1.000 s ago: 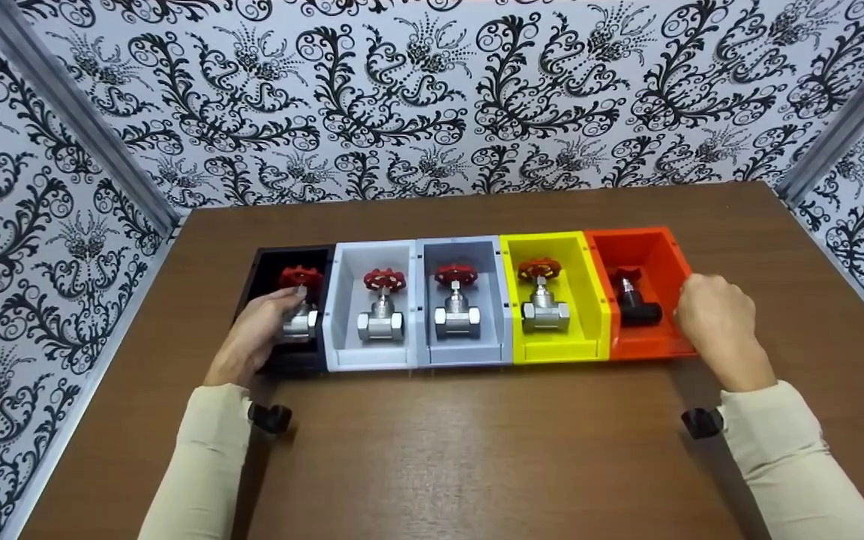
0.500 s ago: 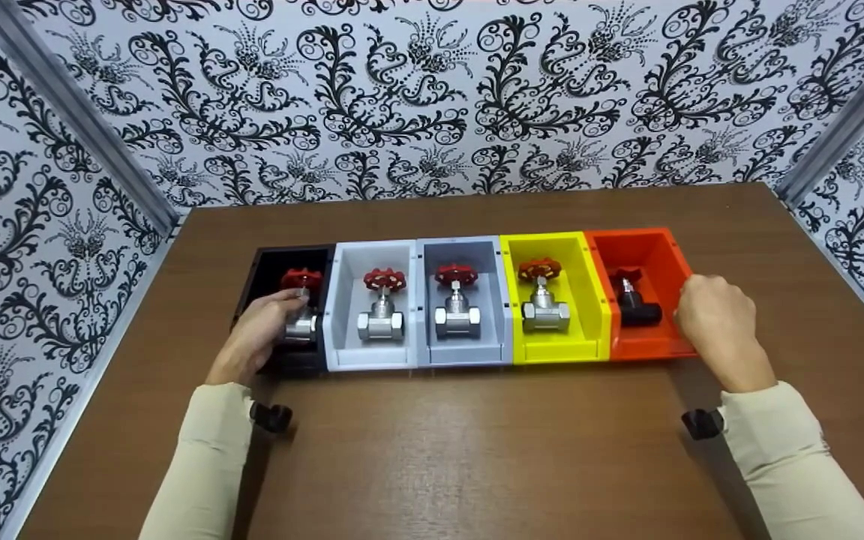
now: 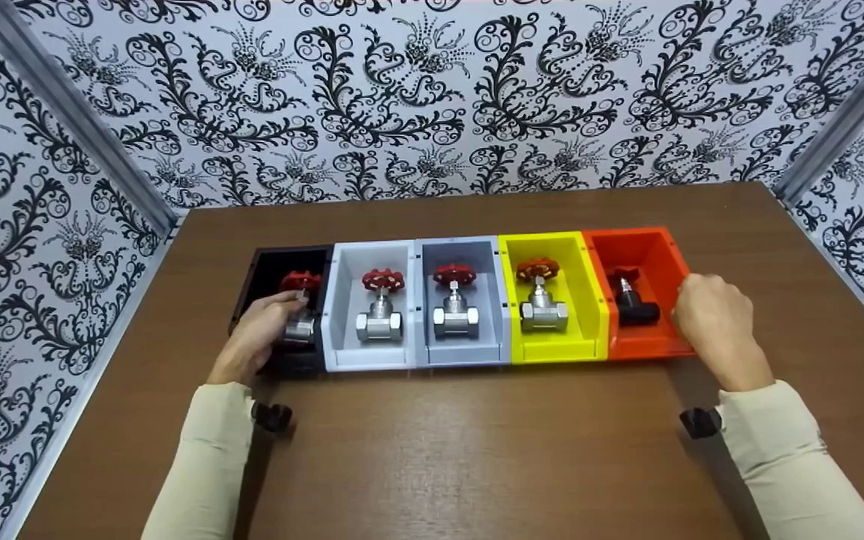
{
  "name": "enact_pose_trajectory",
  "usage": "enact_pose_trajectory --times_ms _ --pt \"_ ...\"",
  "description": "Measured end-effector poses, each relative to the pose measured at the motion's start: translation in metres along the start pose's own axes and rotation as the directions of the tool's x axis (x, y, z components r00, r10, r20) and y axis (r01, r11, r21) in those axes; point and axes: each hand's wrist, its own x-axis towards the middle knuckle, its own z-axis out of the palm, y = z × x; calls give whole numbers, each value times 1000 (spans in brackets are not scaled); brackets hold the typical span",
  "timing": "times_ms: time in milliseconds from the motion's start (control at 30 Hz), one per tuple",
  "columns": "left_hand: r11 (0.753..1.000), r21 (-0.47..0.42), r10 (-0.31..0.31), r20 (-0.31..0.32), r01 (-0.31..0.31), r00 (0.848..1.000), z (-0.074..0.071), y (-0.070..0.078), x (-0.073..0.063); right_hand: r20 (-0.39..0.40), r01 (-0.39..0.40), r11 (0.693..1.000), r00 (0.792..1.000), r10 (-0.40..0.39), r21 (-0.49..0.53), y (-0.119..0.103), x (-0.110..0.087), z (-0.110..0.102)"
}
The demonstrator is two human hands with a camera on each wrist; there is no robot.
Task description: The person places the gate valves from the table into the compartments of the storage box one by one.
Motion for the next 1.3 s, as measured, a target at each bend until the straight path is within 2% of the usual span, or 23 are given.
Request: enact_pose_trajectory --times_ms 200,367,1300 --pt "999 54 -6 3 6 1000 -1 -1 0 4 2 1000 1000 -2 -1 0 0 0" --pt "997 80 -10 -4 11 1000 -1 0 0 -31 12 1000 999 -12 -7 -1 -1 1" --pt "995 94 28 -9 -27 1000 0 -2 1 -24 0 1000 1000 0 -13 -2 -1 2"
